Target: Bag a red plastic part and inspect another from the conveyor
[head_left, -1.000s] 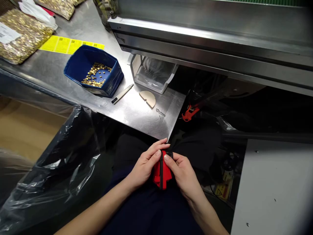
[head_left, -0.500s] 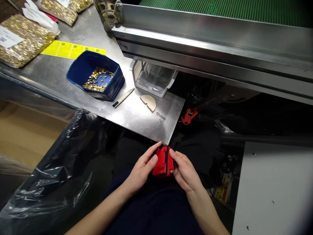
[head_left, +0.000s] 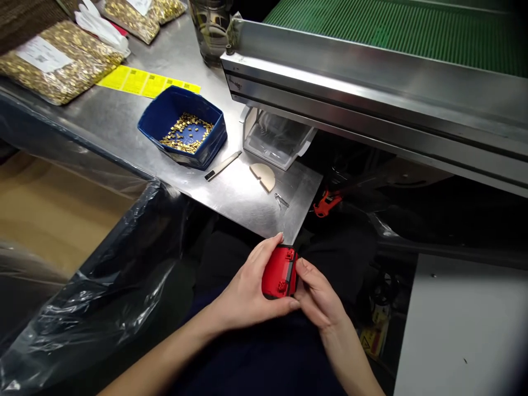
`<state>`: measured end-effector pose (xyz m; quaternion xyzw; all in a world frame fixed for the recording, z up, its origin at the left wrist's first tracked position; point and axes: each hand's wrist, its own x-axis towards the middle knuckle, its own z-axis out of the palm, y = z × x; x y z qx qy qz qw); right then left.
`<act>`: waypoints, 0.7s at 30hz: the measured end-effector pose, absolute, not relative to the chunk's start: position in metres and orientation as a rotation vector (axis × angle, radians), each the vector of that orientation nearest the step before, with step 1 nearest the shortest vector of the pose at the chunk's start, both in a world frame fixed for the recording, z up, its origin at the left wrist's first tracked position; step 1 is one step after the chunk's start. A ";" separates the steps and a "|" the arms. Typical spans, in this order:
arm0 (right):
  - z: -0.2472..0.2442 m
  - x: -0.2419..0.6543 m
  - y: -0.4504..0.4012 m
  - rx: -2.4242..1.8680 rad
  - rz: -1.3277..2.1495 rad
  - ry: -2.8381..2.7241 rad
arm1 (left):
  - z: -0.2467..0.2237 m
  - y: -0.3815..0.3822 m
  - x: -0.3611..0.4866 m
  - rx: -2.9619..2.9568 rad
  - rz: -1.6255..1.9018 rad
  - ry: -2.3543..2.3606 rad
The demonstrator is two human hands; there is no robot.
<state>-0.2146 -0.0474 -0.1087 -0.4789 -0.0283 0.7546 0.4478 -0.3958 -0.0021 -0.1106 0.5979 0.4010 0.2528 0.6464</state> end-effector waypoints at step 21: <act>-0.153 -0.227 -0.002 -1.665 1.455 -1.069 | -0.144 0.092 -0.413 2.083 0.368 1.837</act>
